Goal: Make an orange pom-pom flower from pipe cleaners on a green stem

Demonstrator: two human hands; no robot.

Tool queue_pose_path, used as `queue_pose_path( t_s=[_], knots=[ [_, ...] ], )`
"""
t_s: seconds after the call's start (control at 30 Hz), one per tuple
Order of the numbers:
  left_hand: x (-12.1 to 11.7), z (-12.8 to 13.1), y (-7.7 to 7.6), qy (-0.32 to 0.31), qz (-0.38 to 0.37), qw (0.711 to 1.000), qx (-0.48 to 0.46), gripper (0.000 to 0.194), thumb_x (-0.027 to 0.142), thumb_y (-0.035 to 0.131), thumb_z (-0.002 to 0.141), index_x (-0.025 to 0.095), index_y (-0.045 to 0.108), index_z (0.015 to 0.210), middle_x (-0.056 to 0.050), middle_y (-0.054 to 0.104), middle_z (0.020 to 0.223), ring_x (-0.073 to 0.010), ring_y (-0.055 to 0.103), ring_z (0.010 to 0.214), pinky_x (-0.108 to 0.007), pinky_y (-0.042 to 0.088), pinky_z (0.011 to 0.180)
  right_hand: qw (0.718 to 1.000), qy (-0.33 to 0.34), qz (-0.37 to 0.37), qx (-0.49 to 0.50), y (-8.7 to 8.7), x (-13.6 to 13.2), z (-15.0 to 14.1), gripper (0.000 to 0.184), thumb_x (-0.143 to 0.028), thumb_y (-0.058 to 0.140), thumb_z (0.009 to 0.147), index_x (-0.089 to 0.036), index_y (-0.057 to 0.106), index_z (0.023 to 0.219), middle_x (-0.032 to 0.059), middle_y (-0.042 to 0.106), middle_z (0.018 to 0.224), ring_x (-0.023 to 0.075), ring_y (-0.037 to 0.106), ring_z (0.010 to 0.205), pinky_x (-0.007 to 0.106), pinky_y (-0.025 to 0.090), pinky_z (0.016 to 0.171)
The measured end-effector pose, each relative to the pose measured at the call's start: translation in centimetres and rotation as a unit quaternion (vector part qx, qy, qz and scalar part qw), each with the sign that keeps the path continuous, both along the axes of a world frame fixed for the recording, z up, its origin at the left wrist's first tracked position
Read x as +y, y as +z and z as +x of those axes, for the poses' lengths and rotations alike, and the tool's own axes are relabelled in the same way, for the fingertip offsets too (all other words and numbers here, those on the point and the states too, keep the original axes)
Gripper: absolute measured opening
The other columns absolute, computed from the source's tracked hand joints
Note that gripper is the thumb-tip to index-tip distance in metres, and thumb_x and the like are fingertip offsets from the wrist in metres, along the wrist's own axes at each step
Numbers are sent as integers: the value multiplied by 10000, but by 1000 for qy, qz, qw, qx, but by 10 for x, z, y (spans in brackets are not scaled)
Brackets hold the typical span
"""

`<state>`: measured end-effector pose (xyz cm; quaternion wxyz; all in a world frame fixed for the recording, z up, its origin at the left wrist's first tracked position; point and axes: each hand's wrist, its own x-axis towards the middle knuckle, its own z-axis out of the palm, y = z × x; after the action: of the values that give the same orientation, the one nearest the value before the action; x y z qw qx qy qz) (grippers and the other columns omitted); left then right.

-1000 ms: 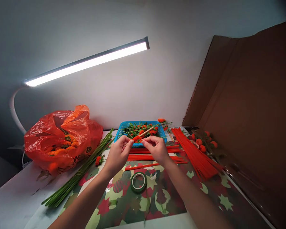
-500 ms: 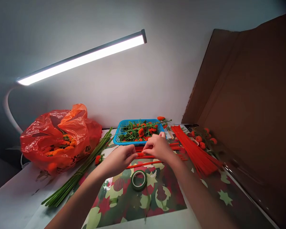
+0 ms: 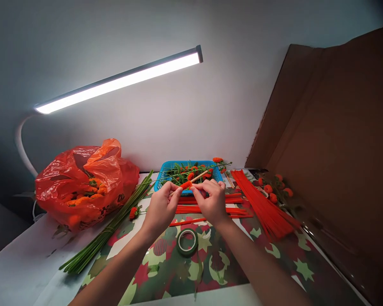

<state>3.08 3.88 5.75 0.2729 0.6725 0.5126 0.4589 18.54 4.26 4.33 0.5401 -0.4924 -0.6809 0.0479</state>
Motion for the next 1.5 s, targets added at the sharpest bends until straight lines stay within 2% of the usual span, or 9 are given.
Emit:
queue_pose_path(
  t_s=[0.07, 0.17, 0.4, 0.5, 0.77, 1.1, 1.3, 1.4, 1.5],
  knots=[
    [2, 0, 0, -16, -14, 999, -41, 294, 453, 505, 845, 200, 469, 699, 71, 355, 554, -102, 293, 497, -219, 245, 471, 989, 77, -65, 104, -2, 5, 2, 188, -321, 629, 821, -194, 699, 702, -18, 542, 594, 140, 489, 653, 336, 323, 773],
    [6, -4, 1, -94, -59, 990, -91, 327, 490, 515, 836, 202, 440, 701, 92, 293, 536, -86, 226, 481, -207, 201, 454, 929, 229, -186, 225, -6, 16, 11, 297, -475, 646, 760, -183, 693, 735, 4, 583, 672, 150, 517, 667, 306, 399, 681],
    [9, -24, 10, -295, -160, 942, -7, 341, 490, 550, 834, 193, 463, 690, 88, 303, 537, -84, 241, 493, -209, 187, 460, 852, 389, -326, 129, -4, 25, 41, 343, -482, 777, 591, -151, 690, 586, -14, 566, 567, 99, 480, 526, 235, 375, 506],
    [8, -28, 12, -305, -179, 932, 77, 321, 468, 540, 843, 196, 478, 686, 85, 308, 527, -94, 241, 497, -224, 174, 465, 858, 372, -351, 54, -5, 26, 44, 229, -369, 770, 600, -144, 744, 636, -1, 609, 563, 102, 492, 519, 224, 357, 486],
    [4, -20, 4, -143, -42, 955, 256, 269, 398, 473, 870, 212, 518, 682, 38, 480, 559, -134, 373, 508, -241, 233, 476, 942, 193, -275, -18, -11, 27, 32, 85, -269, 720, 722, -214, 766, 675, -5, 656, 609, 134, 548, 657, 291, 339, 714],
    [5, -9, -2, -24, 1, 989, 149, 264, 394, 452, 882, 214, 475, 690, 50, 437, 532, -135, 374, 496, -237, 269, 489, 996, -36, -46, -69, -1, 8, 9, 163, -262, 666, 839, -220, 719, 691, -19, 650, 652, 130, 549, 692, 341, 224, 788],
    [2, 1, -3, 26, 23, 999, -17, 275, 441, 486, 857, 207, 486, 713, 67, 379, 529, -109, 315, 467, -228, 250, 464, 994, 42, -40, 89, -5, 6, 0, 180, -309, 628, 827, -198, 713, 713, -29, 532, 574, 118, 468, 576, 318, 320, 712],
    [3, 1, -2, 1, -3, 997, -73, 302, 471, 525, 827, 201, 481, 699, 67, 372, 541, -101, 306, 478, -222, 245, 467, 936, 167, -152, 269, -6, 13, 3, 214, -401, 685, 737, -191, 691, 693, -14, 541, 611, 129, 457, 588, 289, 360, 618],
    [6, -3, -3, -66, -51, 988, -134, 350, 515, 550, 814, 202, 447, 695, 83, 326, 531, -86, 255, 472, -212, 213, 456, 873, 247, -238, 347, -7, 21, 8, 292, -474, 737, 638, -194, 669, 680, 1, 591, 665, 146, 511, 674, 281, 399, 651]
  ],
)
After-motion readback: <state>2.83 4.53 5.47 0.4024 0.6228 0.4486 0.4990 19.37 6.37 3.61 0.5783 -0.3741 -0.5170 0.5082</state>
